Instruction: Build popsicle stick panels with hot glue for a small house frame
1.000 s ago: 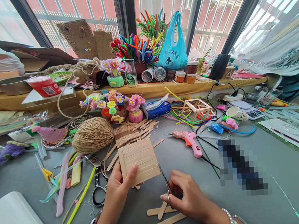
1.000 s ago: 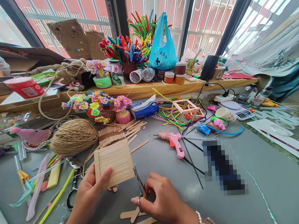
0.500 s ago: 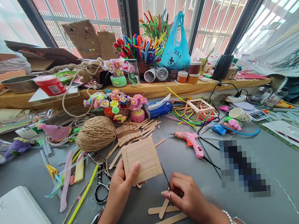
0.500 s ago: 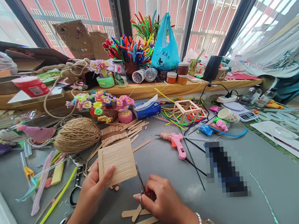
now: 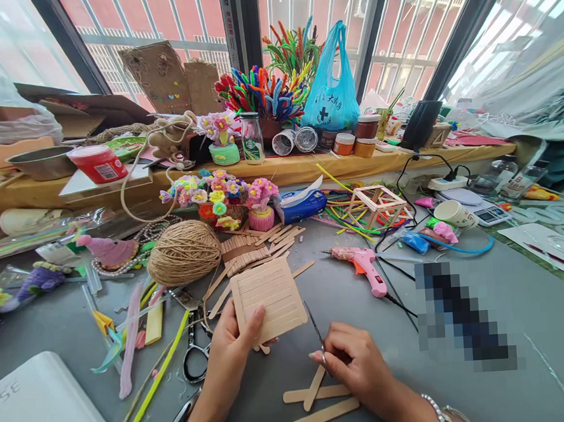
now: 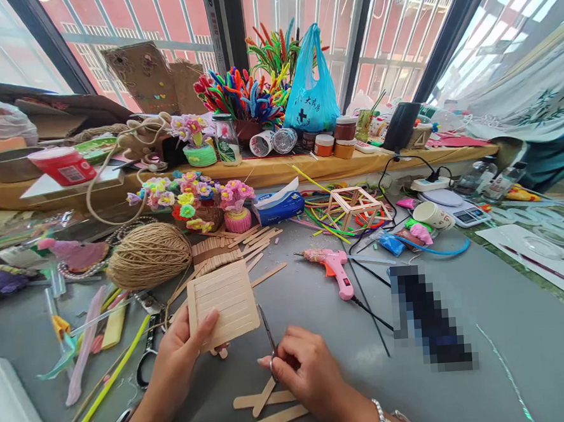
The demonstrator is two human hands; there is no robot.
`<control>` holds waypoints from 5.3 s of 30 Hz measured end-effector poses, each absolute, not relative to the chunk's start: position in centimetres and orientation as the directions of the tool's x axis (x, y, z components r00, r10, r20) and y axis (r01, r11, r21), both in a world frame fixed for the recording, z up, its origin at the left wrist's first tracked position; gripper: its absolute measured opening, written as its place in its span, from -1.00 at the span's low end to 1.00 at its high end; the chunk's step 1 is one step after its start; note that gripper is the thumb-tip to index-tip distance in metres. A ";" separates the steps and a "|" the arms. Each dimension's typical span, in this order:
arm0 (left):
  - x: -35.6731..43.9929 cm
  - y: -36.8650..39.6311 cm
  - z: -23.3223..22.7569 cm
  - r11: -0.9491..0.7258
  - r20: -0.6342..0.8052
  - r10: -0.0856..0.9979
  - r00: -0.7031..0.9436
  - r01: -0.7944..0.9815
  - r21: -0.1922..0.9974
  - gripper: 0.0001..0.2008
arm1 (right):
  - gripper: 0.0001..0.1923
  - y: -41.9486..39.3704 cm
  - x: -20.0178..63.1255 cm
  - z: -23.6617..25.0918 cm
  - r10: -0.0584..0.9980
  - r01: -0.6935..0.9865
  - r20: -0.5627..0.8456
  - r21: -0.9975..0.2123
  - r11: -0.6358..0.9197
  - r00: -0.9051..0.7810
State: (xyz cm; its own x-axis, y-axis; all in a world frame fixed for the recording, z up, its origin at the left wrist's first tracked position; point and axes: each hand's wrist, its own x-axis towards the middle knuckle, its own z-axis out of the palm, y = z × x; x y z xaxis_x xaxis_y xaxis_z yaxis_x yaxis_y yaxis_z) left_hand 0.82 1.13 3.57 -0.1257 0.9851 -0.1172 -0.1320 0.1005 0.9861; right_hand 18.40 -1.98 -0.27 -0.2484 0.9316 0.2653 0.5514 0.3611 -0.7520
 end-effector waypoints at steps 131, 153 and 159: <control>-0.2 0.8 2.4 -0.367 0.227 0.903 0.364 0.384 0.847 -0.84 | -0.85 -2.1 18.8 -0.4 0.823 0.784 0.324 -0.279 0.554 -0.467; -1.4 2.0 1.5 -0.246 0.289 0.957 -0.034 0.434 0.866 -0.76 | -0.78 -0.1 22.3 0.8 0.951 0.926 0.257 -0.287 0.244 -0.171; -1.4 2.3 0.9 -0.196 0.231 0.970 -0.077 0.318 0.928 -0.83 | -0.90 0.6 23.0 0.5 0.988 0.898 0.152 -0.436 0.062 0.005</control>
